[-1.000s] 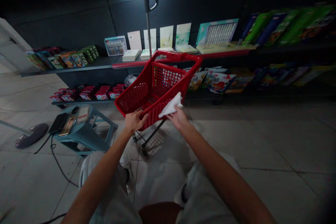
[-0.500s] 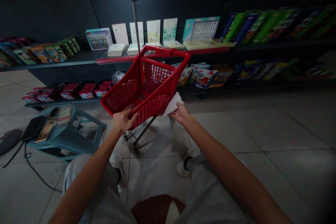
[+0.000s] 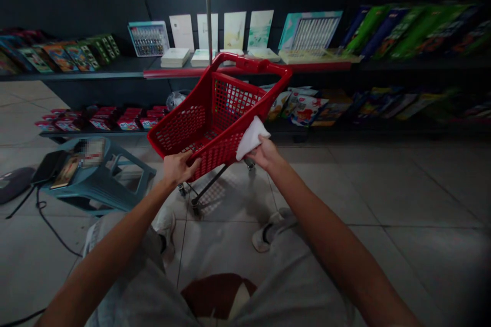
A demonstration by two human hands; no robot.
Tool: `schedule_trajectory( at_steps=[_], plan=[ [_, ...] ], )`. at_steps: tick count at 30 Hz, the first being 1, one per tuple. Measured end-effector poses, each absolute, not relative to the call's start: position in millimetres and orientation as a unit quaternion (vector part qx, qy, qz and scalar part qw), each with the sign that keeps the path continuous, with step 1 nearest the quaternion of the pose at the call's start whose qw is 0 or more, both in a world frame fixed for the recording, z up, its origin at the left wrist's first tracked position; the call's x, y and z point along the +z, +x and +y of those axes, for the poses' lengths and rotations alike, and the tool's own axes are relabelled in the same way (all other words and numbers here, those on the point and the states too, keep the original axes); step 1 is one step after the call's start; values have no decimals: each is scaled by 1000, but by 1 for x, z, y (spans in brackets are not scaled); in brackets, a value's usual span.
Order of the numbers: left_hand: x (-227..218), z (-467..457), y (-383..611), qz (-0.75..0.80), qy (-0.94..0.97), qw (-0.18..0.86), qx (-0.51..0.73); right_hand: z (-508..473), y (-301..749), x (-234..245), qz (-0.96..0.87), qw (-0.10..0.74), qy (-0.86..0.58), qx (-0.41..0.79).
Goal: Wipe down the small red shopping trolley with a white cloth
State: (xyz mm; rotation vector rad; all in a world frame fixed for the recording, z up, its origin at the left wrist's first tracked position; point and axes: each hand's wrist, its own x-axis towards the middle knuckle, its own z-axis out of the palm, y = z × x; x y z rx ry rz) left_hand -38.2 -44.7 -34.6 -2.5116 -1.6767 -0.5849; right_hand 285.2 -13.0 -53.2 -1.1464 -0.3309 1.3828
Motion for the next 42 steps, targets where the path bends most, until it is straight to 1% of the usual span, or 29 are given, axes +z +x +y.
schedule_trajectory(
  at_steps=[2, 4, 7, 9, 11, 13, 15, 17, 21, 26, 28, 30, 33, 35, 36, 38, 40, 42],
  plan=[
    [-35, -48, -41, -546, -815, 30, -189, -11, 287, -55, -131, 617, -500, 594],
    [-36, -51, -45, -545, -815, 31, -194, -6, 300, -52, -131, 653, -501, 553],
    [-36, -52, -52, -540, -817, 28, -202, 4, 326, -42, -97, 725, -535, 423],
    [-37, -51, -57, -535, -820, 22, -205, 8, 336, -35, -70, 752, -570, 322],
    [-37, -49, -61, -532, -821, 17, -207, 9, 336, -30, -92, 768, -582, 251],
    [-37, -47, -65, -528, -824, 15, -207, 8, 328, -26, -159, 785, -560, 212],
    [-35, -46, -69, -522, -828, 12, -205, 7, 316, -23, -219, 798, -523, 203],
    [-34, -45, -72, -514, -833, 8, -204, 6, 305, -22, -237, 801, -502, 223],
    [-33, -45, -75, -501, -839, 1, -214, 10, 296, -26, -187, 795, -501, 287],
    [-36, -42, -75, -475, -842, -7, -256, 15, 310, -32, -147, 803, -496, 296],
    [-37, -41, -76, -465, -842, -8, -271, 15, 320, -31, -145, 806, -502, 279],
    [-37, -41, -77, -455, -845, -10, -280, 14, 329, -28, -160, 809, -513, 237],
    [-36, -40, -80, -443, -852, -13, -277, 8, 335, -18, -231, 813, -521, 117],
    [-35, -39, -81, -439, -858, -13, -267, 1, 331, -12, -318, 781, -537, 25],
    [-34, -38, -81, -438, -861, -13, -259, -4, 327, -9, -372, 747, -551, -14],
    [-32, -37, -81, -438, -866, -7, -240, -15, 315, -5, -480, 654, -580, -78],
    [-30, -36, -79, -442, -870, 5, -219, -26, 299, -2, -566, 561, -593, -119],
    [-28, -37, -75, -449, -871, 18, -200, -37, 279, -1, -624, 497, -588, -132]
  ],
)
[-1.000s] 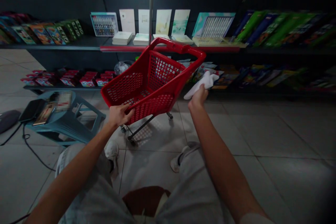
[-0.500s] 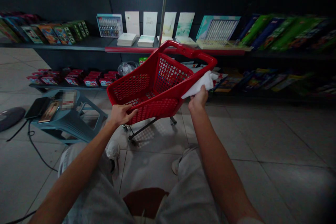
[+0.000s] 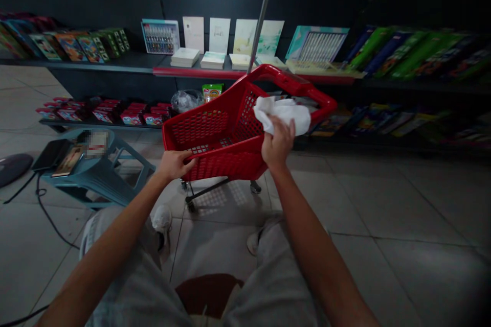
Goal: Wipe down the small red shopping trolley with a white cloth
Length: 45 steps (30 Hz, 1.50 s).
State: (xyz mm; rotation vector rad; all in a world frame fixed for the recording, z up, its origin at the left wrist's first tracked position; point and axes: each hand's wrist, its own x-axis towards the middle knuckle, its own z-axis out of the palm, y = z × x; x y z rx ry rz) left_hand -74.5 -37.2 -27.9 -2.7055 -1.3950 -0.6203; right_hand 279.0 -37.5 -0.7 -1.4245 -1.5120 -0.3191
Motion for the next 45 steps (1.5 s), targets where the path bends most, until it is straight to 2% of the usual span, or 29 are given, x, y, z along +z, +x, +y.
schedule_trajectory(
  at_steps=[7, 15, 19, 27, 34, 39, 45],
  plan=[
    [-24, -63, -33, -463, -855, 54, -225, -75, 196, -14, -835, 326, -441, -31],
    [-25, -67, -22, -534, -826, 73, -165, -82, 185, -14, -866, 271, -417, -45],
    [-28, -62, -28, -534, -824, 86, -170, -78, 226, -8, -842, 276, -456, -85],
    [-28, -46, -47, -539, -821, 100, -163, -79, 313, 16, -750, 353, -532, -175],
    [-27, -40, -57, -548, -798, 125, -218, -75, 313, 19, -733, 380, -538, -168],
    [-32, -34, -63, -570, -776, 107, -249, -73, 314, 21, -699, 407, -561, -180],
    [-27, -32, -67, -559, -773, 66, -294, -81, 304, 25, -732, 393, -534, -158]
  ],
)
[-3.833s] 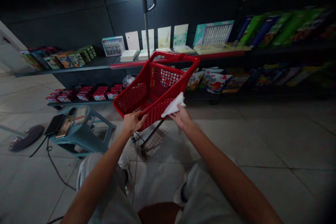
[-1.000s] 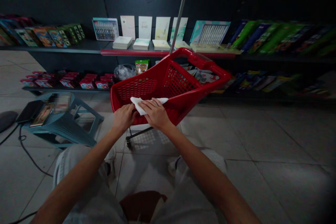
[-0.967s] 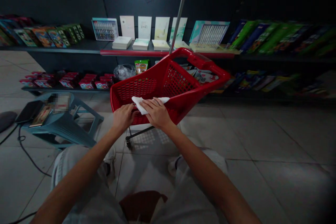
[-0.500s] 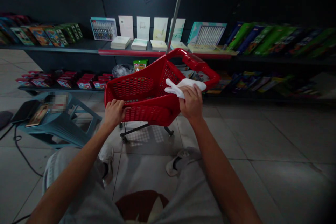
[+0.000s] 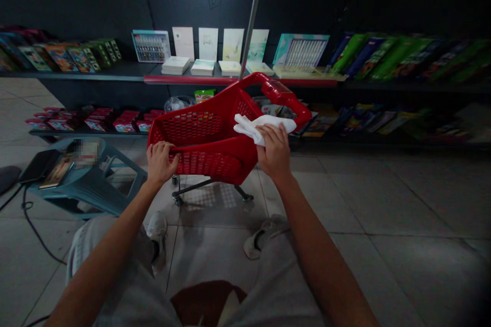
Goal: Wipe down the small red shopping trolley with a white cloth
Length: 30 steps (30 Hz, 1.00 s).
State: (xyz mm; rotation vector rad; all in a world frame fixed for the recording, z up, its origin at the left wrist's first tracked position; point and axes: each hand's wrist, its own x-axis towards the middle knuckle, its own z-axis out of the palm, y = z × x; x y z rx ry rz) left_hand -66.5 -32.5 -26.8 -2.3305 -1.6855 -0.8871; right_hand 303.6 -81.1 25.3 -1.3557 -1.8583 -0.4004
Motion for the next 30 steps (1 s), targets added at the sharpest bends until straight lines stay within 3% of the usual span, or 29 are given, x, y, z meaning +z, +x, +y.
schedule_trajectory(
  at_steps=[8, 20, 30],
  plan=[
    [-21, -47, -29, -449, -842, 38, -297, -86, 271, 12, -767, 381, -505, -106],
    [-25, -20, 4, -526, -811, 47, -250, -80, 194, -9, -865, 261, -426, -53],
    [-19, -18, -18, -460, -864, 38, -203, -85, 258, -10, -884, 224, -406, -59]
  ],
)
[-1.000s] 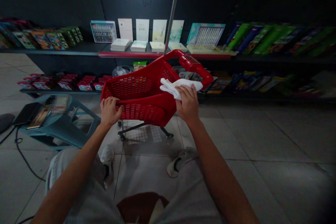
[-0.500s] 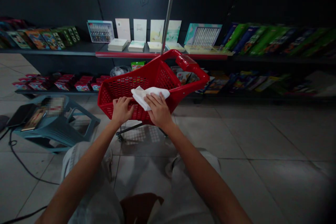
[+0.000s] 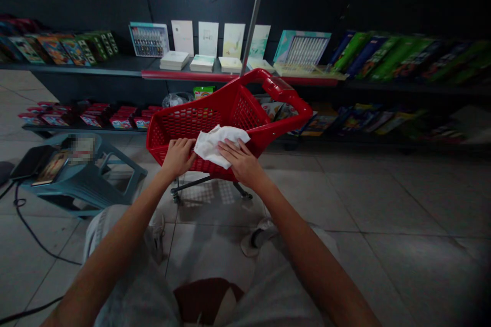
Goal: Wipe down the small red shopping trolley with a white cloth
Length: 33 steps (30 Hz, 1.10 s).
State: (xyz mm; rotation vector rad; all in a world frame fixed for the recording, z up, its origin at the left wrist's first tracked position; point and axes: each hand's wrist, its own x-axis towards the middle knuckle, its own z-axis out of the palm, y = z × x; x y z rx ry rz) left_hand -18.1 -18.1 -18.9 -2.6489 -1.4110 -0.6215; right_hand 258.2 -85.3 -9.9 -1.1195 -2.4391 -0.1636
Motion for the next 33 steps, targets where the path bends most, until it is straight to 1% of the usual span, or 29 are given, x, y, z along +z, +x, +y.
schedule_trajectory(
  at_steps=[7, 11, 13, 15, 18, 21, 23, 25, 27, 33],
  plan=[
    [-19, -23, -30, -452, -867, 49, -205, -99, 312, -36, -863, 208, -453, -82],
    [-20, -25, -36, -446, -869, 55, -209, -110, 328, -43, -851, 211, -469, -107],
    [-20, -26, -39, -448, -868, 58, -209, -116, 335, -43, -841, 225, -478, -119],
    [-21, -26, -42, -450, -865, 59, -211, -120, 344, -44, -818, 262, -499, -118],
    [-22, -25, -46, -458, -859, 58, -222, -121, 358, -50, -726, 370, -576, -68],
    [-22, -24, -50, -477, -846, 56, -232, -114, 362, -62, -591, 480, -645, 61],
    [-22, -24, -52, -487, -840, 57, -235, -108, 356, -69, -518, 528, -655, 152],
    [-21, -24, -54, -492, -838, 57, -230, -103, 343, -72, -476, 561, -642, 214],
    [-19, -26, -54, -496, -838, 57, -223, -101, 325, -70, -463, 580, -625, 243],
    [-16, -33, -45, -507, -829, 46, -232, -95, 275, -62, -435, 602, -633, 218]
  ],
)
